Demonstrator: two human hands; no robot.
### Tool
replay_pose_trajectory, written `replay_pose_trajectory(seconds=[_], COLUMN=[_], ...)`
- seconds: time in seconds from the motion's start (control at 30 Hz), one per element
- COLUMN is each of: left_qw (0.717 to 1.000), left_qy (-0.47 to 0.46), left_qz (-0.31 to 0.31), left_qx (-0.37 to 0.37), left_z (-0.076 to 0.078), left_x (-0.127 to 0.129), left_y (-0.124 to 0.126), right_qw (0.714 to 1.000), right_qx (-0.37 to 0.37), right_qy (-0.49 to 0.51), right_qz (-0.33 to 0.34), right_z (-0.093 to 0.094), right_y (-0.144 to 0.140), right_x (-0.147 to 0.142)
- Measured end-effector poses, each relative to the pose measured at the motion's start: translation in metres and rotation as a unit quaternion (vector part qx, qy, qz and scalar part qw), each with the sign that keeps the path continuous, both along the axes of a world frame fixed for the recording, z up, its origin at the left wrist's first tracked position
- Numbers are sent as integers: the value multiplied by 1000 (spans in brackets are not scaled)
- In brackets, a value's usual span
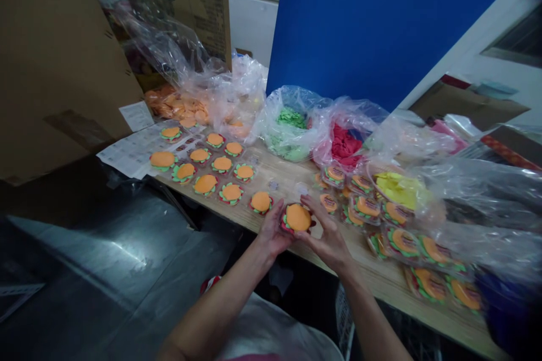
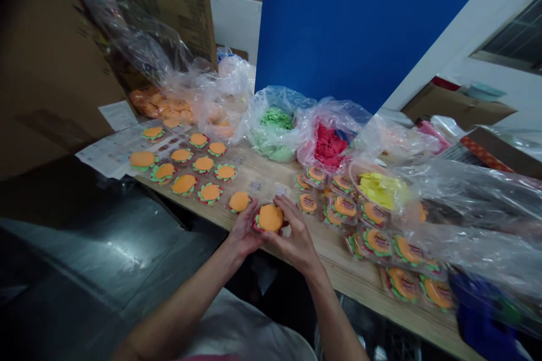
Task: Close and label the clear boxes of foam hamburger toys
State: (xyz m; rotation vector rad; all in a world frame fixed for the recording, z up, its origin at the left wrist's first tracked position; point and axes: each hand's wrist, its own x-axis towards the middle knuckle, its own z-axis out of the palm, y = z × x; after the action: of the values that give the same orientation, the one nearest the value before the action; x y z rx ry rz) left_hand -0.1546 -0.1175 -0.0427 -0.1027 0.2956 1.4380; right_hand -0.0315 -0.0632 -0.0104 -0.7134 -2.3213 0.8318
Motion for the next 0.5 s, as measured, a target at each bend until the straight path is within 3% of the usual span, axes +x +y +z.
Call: replay_pose_trajectory(seconds=[0.17, 0.33, 0.43, 0.5], left_qw=[999, 996, 988, 982], left_qy=[19, 24, 48, 81], left_qz=[29, 45, 43, 37], left_qx=[-20, -76, -139, -167], left_z=[0, 15, 24, 20], left_x=[1, 0, 3, 0], left_y=[-1, 0, -6, -10], right_qw=[999, 996, 996, 996], right_qx=[41, 81, 88, 78], right_qy=[-10, -18, -29, -26], right_qz=[-1, 13, -1, -12], right_z=[-3, -10, 0, 10], right_y=[1, -1, -12, -17], right_x=[0, -4, 1, 11])
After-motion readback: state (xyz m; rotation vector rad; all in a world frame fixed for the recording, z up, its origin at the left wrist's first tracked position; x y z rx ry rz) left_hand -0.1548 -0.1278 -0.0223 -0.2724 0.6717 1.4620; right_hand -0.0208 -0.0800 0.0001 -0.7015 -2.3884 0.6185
